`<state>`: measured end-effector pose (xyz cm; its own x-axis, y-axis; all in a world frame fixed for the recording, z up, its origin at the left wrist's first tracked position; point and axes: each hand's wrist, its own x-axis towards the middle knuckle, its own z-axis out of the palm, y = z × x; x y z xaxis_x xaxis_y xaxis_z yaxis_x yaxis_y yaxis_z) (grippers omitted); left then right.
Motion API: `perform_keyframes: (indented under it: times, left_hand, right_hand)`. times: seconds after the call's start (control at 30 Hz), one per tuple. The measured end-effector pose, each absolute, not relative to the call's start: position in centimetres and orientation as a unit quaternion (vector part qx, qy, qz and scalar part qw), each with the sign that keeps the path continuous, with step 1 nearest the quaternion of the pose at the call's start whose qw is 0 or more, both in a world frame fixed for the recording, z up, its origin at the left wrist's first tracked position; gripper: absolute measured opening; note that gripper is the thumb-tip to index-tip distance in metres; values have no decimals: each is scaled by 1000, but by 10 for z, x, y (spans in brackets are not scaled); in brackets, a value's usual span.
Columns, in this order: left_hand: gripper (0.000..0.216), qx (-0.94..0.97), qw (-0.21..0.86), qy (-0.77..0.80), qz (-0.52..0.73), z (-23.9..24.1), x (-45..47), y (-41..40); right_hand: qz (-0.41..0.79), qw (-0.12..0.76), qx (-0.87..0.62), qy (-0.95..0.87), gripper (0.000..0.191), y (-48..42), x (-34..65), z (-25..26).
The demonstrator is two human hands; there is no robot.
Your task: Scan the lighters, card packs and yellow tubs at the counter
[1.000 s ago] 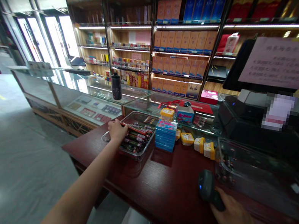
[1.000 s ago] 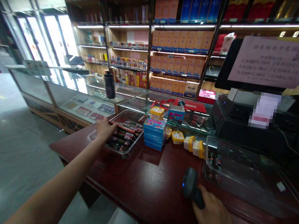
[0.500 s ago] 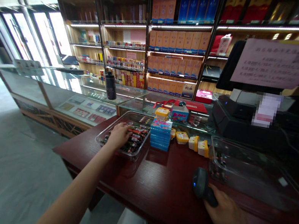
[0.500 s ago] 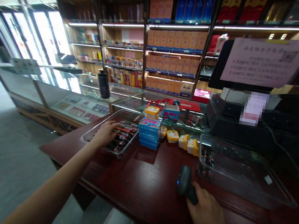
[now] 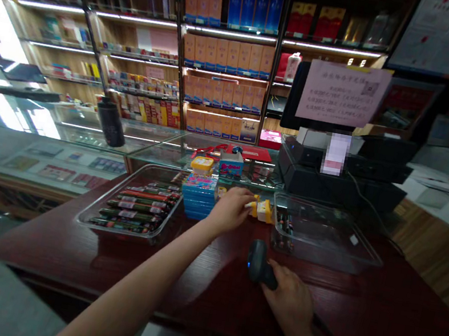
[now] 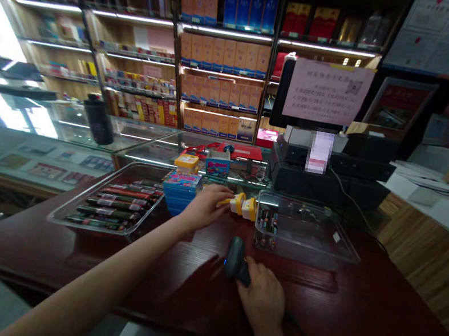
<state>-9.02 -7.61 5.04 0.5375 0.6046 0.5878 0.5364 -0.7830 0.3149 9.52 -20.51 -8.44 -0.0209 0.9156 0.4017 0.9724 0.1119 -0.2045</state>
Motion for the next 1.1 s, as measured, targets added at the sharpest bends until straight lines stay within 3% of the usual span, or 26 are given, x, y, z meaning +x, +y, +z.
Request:
perform_keyframes:
  times: [0.2, 0.53, 0.7, 0.93, 1.1]
  left_hand:
    - [28, 964, 71, 186, 178, 34, 16, -34]
    - [41, 979, 24, 156, -128, 9, 107, 2]
    - [21, 976, 8, 159, -150, 0, 121, -1]
    - [19, 978, -43, 147, -138, 8, 117, -10]
    - [17, 990, -94, 96, -32, 28, 90, -5]
  right_hand:
    - [-62, 226, -668, -706, 40, -202, 94, -87]
    - [-30, 226, -685, -692, 37, -206, 92, -65]
    - [-9, 225, -687, -691, 34, -208, 93, -51]
    - [-4, 231, -687, -689, 35, -205, 94, -56]
    - [-23, 244, -683, -688, 33, -206, 94, -61]
